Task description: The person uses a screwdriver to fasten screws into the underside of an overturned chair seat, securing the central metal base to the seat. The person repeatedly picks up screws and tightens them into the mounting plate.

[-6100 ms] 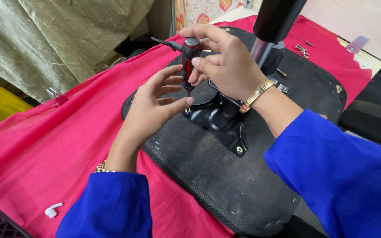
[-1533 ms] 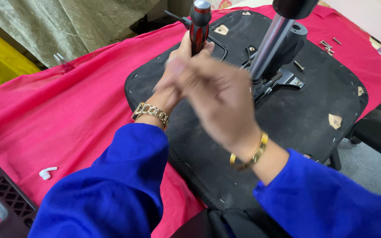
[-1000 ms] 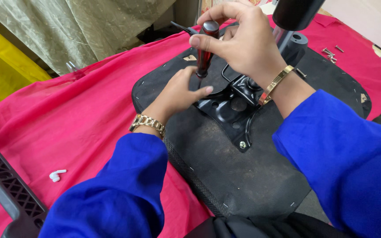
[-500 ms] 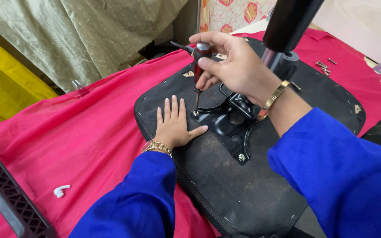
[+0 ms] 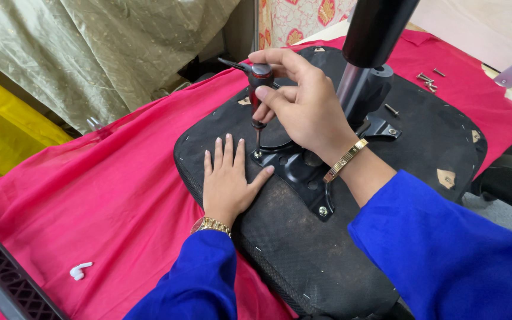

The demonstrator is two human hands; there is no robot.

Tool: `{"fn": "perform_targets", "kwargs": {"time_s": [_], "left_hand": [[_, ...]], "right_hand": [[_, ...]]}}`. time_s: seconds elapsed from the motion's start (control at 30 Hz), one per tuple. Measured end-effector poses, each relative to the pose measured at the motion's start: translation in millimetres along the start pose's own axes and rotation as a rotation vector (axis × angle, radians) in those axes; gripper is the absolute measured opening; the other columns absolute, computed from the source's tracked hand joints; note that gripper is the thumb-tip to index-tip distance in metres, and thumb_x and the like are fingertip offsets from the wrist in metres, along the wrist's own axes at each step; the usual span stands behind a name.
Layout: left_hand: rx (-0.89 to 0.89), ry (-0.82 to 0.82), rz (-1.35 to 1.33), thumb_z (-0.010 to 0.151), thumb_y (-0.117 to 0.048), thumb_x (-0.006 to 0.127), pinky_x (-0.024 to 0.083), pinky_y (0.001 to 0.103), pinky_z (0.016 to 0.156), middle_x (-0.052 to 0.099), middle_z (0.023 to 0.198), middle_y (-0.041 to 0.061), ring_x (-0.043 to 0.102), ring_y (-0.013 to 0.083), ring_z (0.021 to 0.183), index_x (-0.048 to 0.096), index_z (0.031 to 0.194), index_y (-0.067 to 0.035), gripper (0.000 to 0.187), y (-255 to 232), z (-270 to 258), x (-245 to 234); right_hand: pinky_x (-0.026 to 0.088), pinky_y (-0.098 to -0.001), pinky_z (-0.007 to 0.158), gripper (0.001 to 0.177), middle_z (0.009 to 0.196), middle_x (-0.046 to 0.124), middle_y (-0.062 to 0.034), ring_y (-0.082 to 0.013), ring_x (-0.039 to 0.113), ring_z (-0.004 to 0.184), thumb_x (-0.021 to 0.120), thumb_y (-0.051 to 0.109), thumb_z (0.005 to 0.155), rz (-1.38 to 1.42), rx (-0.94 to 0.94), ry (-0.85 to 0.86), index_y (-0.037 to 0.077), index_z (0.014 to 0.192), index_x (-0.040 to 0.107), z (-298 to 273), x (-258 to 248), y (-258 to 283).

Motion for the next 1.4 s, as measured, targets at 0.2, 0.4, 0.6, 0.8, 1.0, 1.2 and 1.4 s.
{"fn": "perform_targets", "kwargs": {"time_s": [0.2,0.4,0.6,0.8,1.0,1.2,1.4], "left_hand": [[0.015,-0.118,-0.061,0.1,-0.06,0.044,0.018,0.052,0.121,0.042,0.158,0.02,0.031,0.0349,0.15,0.055,0.145,-0.005,0.071,-0.1,-1.5,-3.8],[0.006,-0.138,-0.054,0.101,-0.051,0.049,0.02,0.051,0.121,0.045,0.156,0.018,0.034,0.0336,0.149,0.058,0.143,-0.008,0.061,1.5,-1.9,-1.5],[0.007,-0.161,-0.053,0.099,-0.044,0.055,0.022,0.05,0.121,0.047,0.155,0.018,0.036,0.0332,0.148,0.059,0.142,-0.009,0.056,2.7,-1.6,-0.4],[0.003,-0.175,-0.068,0.097,-0.041,0.059,0.022,0.05,0.121,0.048,0.154,0.017,0.037,0.0327,0.147,0.06,0.14,-0.008,0.054,2.5,-1.4,0.3],[0.004,-0.18,-0.072,0.096,-0.04,0.059,0.022,0.05,0.121,0.049,0.154,0.017,0.037,0.0324,0.147,0.061,0.14,-0.008,0.054,2.9,-1.0,-0.1],[0.009,-0.189,-0.069,0.096,-0.04,0.06,0.023,0.05,0.121,0.049,0.153,0.017,0.038,0.0326,0.147,0.061,0.139,-0.008,0.054,2.9,-0.9,0.0],[0.019,-0.191,-0.065,0.096,-0.04,0.059,0.023,0.05,0.121,0.049,0.153,0.018,0.038,0.0331,0.146,0.061,0.139,-0.008,0.054,3.7,-2.2,-0.6]], "right_hand": [[0.058,-0.0213,0.052,0.038,0.111,0.074,-0.0112,-0.01,0.073,0.065,0.083,0.007,0.089,-0.19,0.005,-0.089,-0.002,0.114,0.056,-10.5,-3.7,2.0],[0.063,-0.0185,0.065,0.036,0.118,0.066,-0.0116,-0.0091,0.075,0.077,0.067,0.002,0.092,0.003,0.049,-0.012,0.001,0.126,0.056,-11.2,-3.5,2.5],[0.064,-0.0228,0.067,0.034,0.124,0.064,-0.013,-0.0139,0.076,0.081,0.068,-0.001,0.1,-0.016,-0.027,-0.062,-0.002,0.132,0.056,-7.5,-6.5,-8.5],[0.063,-0.0247,0.059,0.04,0.112,0.067,-0.0149,-0.0151,0.075,0.073,0.075,0.0,0.097,0.009,0.039,-0.124,-0.005,0.124,0.046,-11.7,-1.4,-9.1],[0.064,-0.0205,0.069,0.039,0.124,0.062,-0.0087,-0.0123,0.076,0.08,0.057,0.001,0.1,0.141,0.078,-0.02,-0.001,0.139,0.05,-8.4,3.0,-1.0],[0.063,-0.0236,0.059,0.033,0.114,0.069,-0.0143,-0.0151,0.077,0.074,0.073,0.002,0.096,-0.064,0.007,-0.101,-0.004,0.125,0.058,-11.6,-1.2,0.6],[0.063,-0.0236,0.057,0.035,0.108,0.071,-0.0143,-0.0145,0.075,0.072,0.074,0.005,0.095,0.042,0.051,-0.046,-0.004,0.121,0.053,-17.5,-1.6,-0.5]]}}
Point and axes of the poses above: each hand's wrist, its own z-axis towards the middle knuckle, its own x-axis out of the palm, y = z × x, the point moved 1 cm from there along z, towards the middle knuckle
